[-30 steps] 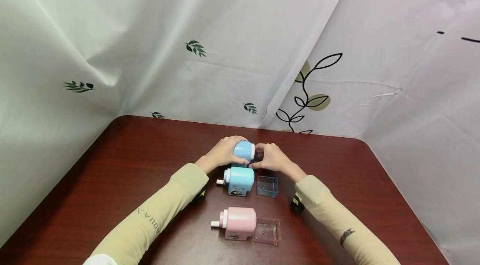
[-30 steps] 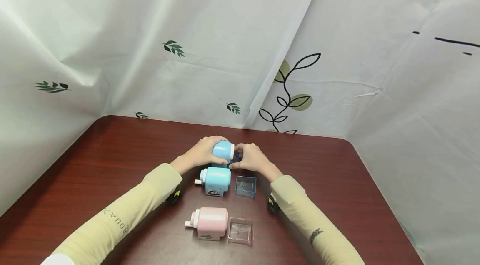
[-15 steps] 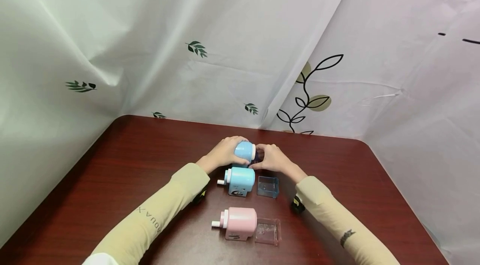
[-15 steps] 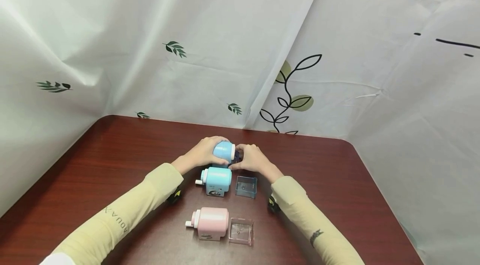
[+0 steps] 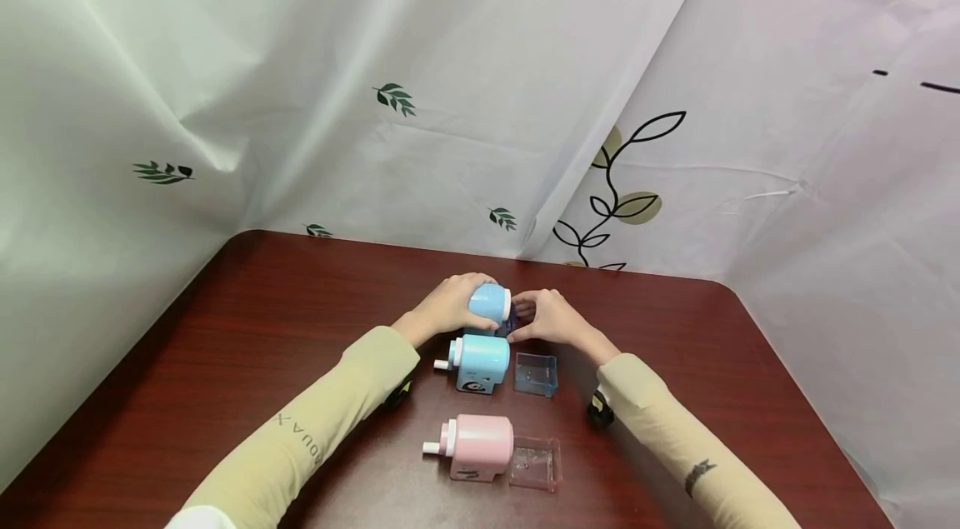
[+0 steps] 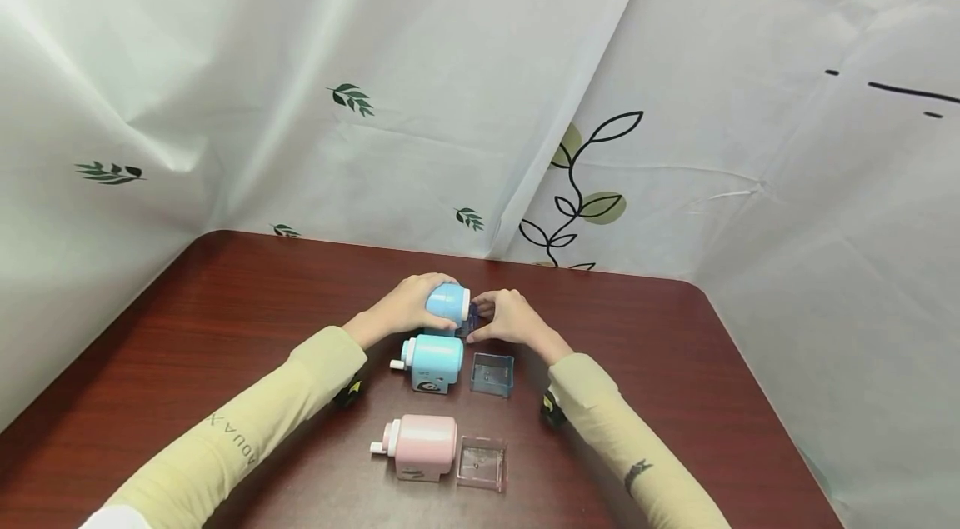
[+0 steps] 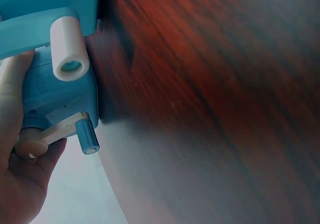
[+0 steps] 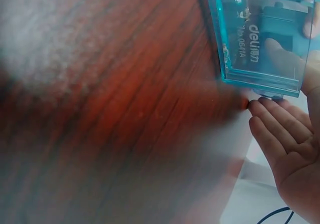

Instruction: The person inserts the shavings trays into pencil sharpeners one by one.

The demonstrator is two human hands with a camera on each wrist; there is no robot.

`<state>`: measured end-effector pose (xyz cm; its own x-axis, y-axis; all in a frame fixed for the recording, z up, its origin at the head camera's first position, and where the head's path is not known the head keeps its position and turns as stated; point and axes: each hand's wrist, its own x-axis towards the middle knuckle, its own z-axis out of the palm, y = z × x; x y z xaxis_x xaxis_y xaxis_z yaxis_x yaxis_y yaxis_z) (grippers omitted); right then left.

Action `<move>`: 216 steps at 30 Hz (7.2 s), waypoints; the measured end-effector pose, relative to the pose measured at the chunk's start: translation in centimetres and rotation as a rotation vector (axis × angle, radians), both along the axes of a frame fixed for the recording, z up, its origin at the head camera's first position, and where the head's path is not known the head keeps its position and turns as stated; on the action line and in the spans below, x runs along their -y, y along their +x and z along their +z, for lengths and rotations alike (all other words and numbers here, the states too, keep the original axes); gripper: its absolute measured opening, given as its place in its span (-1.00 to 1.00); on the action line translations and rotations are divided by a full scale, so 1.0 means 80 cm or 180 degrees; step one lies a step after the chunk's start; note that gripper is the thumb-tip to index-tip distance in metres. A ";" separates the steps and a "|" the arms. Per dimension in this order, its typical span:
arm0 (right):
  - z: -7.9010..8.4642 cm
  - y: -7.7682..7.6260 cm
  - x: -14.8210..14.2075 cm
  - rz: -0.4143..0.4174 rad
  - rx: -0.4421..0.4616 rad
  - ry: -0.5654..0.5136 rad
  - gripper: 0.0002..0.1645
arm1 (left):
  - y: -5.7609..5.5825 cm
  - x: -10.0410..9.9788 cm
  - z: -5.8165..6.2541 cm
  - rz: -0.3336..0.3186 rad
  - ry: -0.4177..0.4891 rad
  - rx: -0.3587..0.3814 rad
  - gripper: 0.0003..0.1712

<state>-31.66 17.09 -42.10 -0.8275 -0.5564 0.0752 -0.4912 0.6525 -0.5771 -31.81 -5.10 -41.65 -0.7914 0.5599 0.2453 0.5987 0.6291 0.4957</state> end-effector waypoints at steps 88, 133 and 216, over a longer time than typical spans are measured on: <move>0.006 -0.004 0.033 -0.0001 -0.0299 0.0381 -0.45 | -0.001 0.001 -0.002 -0.0054 -0.0033 -0.0040 -0.24; 0.029 0.049 -0.004 -0.0511 -0.0731 0.0133 -0.40 | 0.042 0.023 0.037 0.0122 0.0618 -0.0349 -0.15; -0.001 0.125 -0.044 -0.0322 -0.0407 0.0164 -0.28 | 0.110 0.012 0.007 -0.0124 0.0185 0.0071 -0.31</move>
